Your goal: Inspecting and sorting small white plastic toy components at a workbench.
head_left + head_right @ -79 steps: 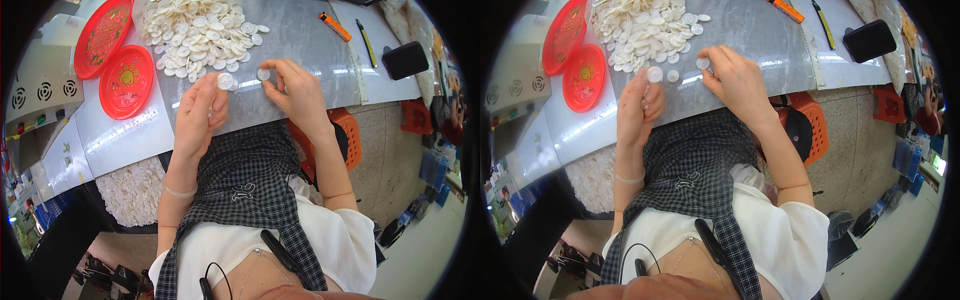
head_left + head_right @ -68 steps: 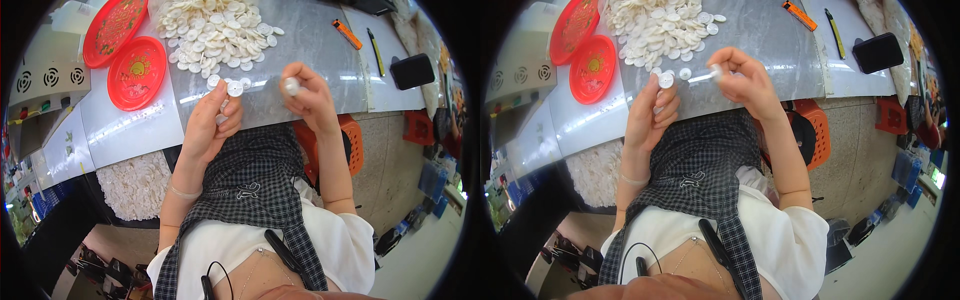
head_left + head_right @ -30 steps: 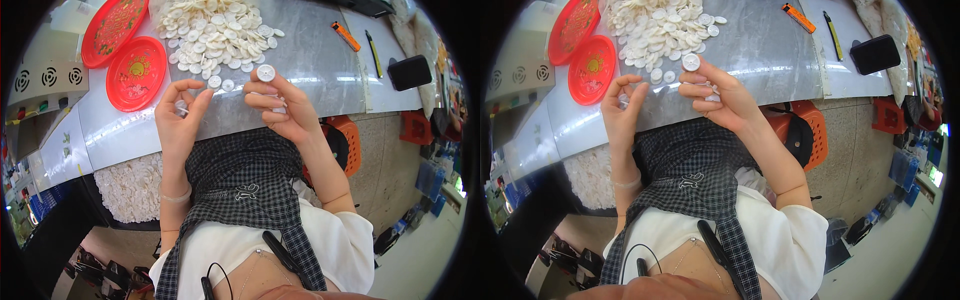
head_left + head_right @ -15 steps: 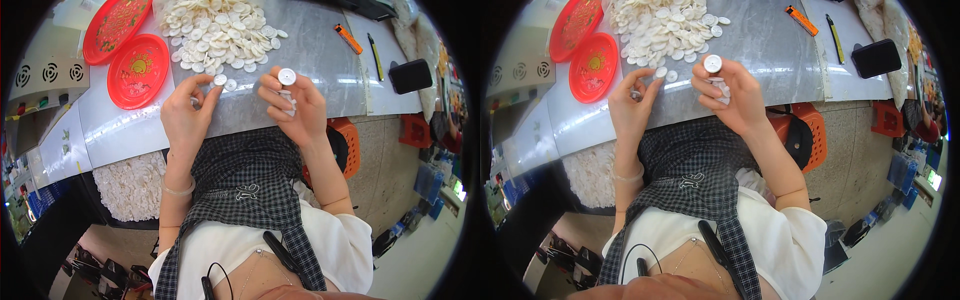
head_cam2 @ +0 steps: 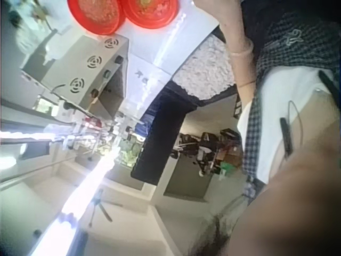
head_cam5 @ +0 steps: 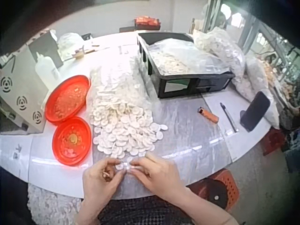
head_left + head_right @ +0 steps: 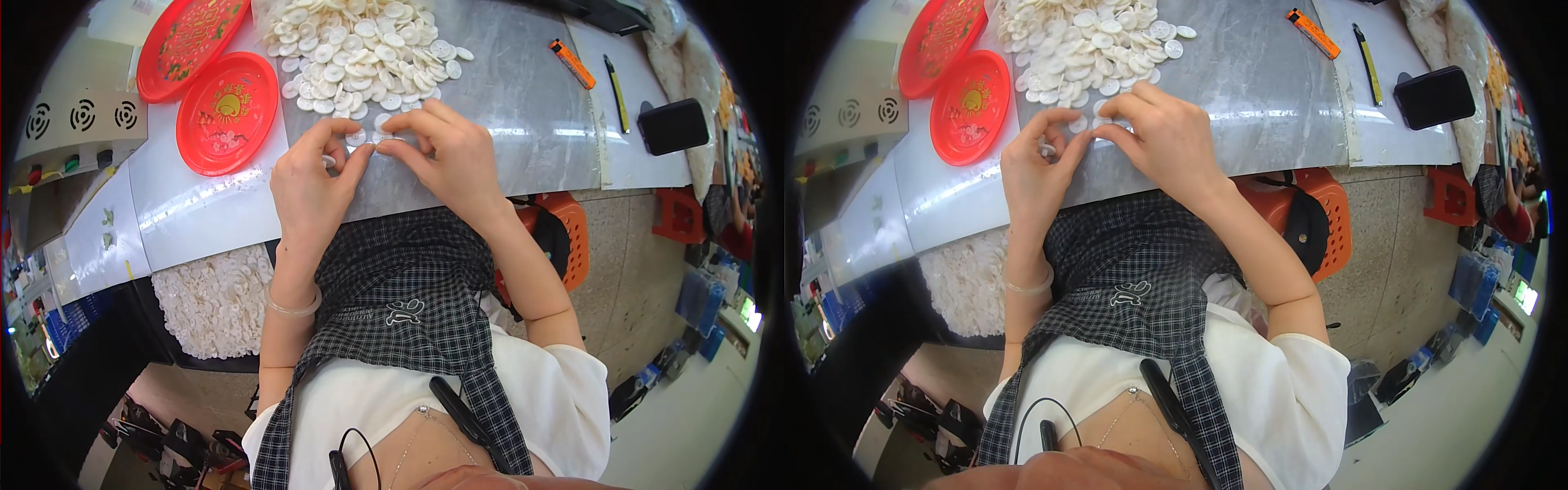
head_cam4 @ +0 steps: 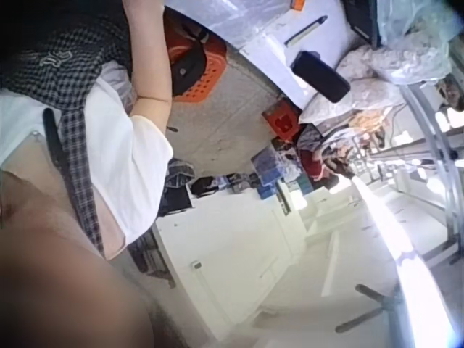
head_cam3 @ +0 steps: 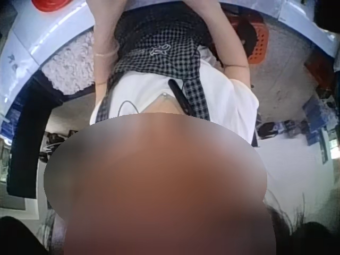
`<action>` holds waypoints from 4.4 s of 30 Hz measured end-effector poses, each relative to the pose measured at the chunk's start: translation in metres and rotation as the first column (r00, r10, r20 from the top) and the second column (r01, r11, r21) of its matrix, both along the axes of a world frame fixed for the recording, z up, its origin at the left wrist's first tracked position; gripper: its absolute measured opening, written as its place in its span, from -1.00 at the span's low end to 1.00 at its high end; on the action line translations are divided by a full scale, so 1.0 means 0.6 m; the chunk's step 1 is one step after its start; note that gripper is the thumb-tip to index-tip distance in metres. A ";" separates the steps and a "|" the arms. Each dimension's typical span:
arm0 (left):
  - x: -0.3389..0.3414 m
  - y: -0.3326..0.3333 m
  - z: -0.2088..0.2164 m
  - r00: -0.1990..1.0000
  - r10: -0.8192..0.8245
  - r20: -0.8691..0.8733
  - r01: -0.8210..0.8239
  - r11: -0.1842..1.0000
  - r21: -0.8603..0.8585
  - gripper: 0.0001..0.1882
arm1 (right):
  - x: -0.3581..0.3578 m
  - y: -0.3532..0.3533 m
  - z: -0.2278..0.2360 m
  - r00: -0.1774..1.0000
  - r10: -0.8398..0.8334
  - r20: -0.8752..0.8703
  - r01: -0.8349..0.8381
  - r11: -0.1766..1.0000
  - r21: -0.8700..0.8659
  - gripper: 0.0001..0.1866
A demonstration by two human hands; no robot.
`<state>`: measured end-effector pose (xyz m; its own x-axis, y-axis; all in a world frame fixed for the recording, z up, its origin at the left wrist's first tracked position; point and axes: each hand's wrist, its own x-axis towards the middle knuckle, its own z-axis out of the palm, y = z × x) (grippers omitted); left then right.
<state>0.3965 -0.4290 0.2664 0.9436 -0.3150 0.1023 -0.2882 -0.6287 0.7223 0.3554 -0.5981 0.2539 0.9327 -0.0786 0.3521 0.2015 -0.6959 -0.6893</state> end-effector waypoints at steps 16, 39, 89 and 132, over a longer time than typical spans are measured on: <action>0.002 0.009 -0.007 0.998 -0.012 0.057 0.013 1.000 -0.019 -0.88 | -0.027 -0.010 0.005 0.994 0.109 -0.014 -0.110 0.991 -0.081 -0.86; -0.035 0.028 -0.014 0.244 -0.886 -0.394 -0.764 0.075 -0.641 -0.75 | -0.028 -0.017 0.013 0.766 0.638 -0.074 0.404 -0.389 0.828 -0.75; -0.024 -0.006 -0.009 1.000 -0.003 0.016 0.005 0.991 -0.133 -0.72 | 0.021 -0.021 0.004 0.997 -0.043 -0.065 0.039 0.997 -0.069 -0.85; -0.014 0.011 0.001 0.997 -0.069 0.041 0.059 0.978 0.201 -0.85 | -0.024 -0.017 0.011 0.800 0.594 -0.080 0.268 -0.235 0.934 -0.79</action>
<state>0.3879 -0.4222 0.2671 0.9162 -0.3935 0.0755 -0.3638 -0.7379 0.5684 0.3411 -0.6085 0.2606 0.9142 0.3019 -0.2703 -0.3948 0.8137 -0.4266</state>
